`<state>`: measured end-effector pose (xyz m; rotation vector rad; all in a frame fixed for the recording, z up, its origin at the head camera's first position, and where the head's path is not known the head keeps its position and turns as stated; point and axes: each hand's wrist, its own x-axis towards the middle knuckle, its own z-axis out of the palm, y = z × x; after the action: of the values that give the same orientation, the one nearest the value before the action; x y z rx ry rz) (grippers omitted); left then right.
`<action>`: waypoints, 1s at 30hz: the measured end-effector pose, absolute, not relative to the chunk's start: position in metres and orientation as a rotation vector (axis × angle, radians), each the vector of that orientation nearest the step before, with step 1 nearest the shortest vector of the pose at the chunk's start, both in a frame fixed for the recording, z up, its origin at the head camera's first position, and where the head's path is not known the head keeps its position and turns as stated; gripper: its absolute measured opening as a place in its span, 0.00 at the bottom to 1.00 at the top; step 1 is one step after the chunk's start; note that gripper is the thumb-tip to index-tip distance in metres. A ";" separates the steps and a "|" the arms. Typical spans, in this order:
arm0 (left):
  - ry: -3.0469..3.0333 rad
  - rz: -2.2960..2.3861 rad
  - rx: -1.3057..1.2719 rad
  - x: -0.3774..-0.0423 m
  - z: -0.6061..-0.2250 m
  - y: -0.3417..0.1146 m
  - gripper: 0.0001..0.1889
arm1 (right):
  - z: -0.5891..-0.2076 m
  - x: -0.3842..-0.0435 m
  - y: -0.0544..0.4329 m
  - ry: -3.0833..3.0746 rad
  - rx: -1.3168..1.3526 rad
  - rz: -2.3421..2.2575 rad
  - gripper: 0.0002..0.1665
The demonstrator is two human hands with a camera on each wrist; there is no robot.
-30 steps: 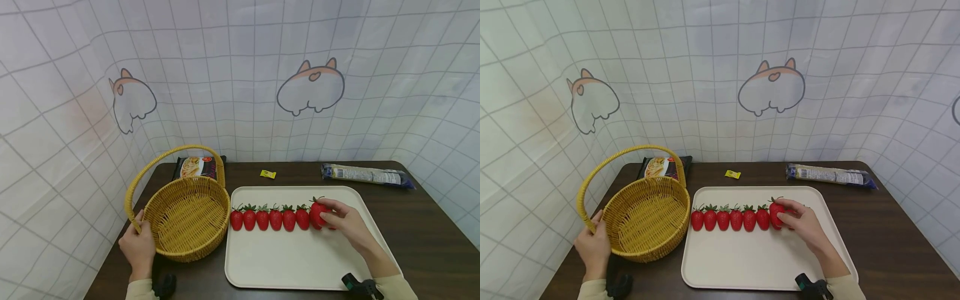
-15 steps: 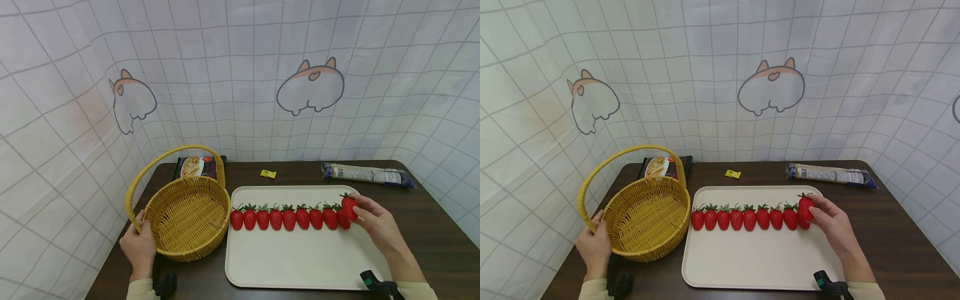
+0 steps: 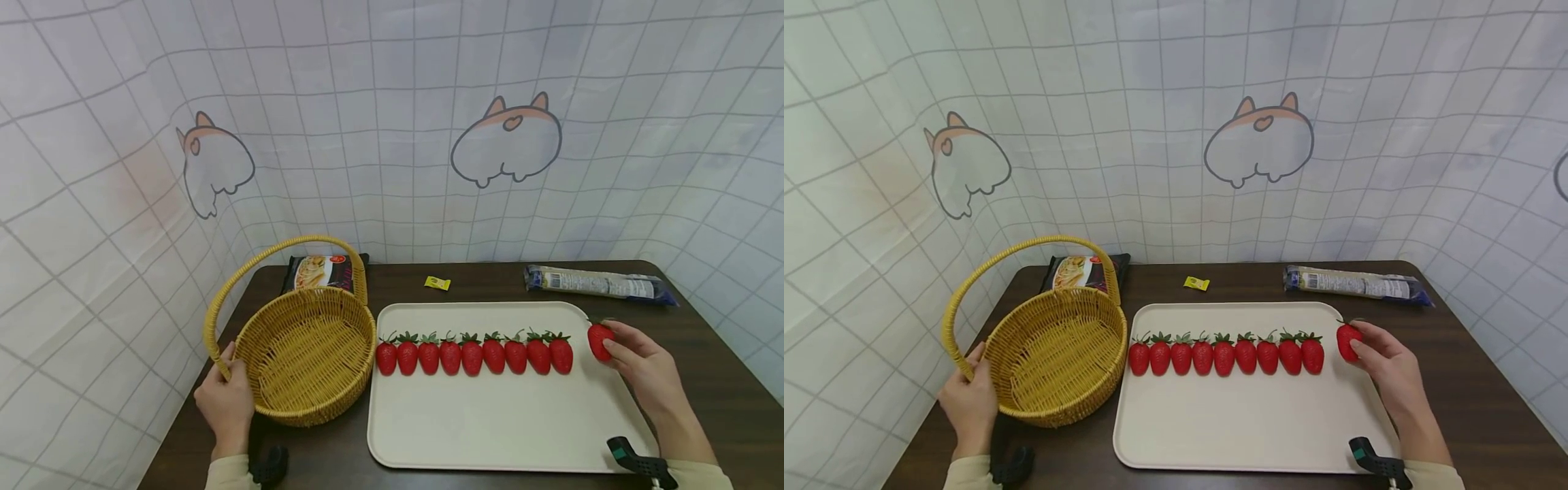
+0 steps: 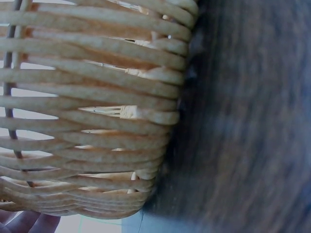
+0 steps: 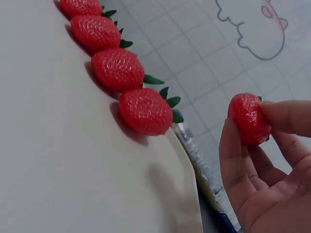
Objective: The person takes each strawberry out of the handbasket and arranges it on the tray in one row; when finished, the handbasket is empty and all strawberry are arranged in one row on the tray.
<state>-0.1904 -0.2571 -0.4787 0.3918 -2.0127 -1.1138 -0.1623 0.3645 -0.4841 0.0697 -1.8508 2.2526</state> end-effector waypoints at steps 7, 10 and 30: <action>-2.016 -1.101 0.429 -0.189 -0.478 -0.257 0.16 | -0.488 -0.167 0.370 -2.185 -0.175 1.953 0.24; -2.024 -1.102 0.424 -0.189 -0.478 -0.257 0.16 | -0.492 -0.169 0.369 -2.347 -0.277 1.787 0.29; -2.041 -1.094 0.427 -0.188 -0.479 -0.257 0.17 | -0.499 -0.175 0.361 -2.713 -0.288 1.326 0.31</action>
<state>-0.1879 -0.2568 -0.4787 0.4268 -2.0408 -1.0940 -0.1745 0.3609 -0.4988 -0.2876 -2.7132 1.3256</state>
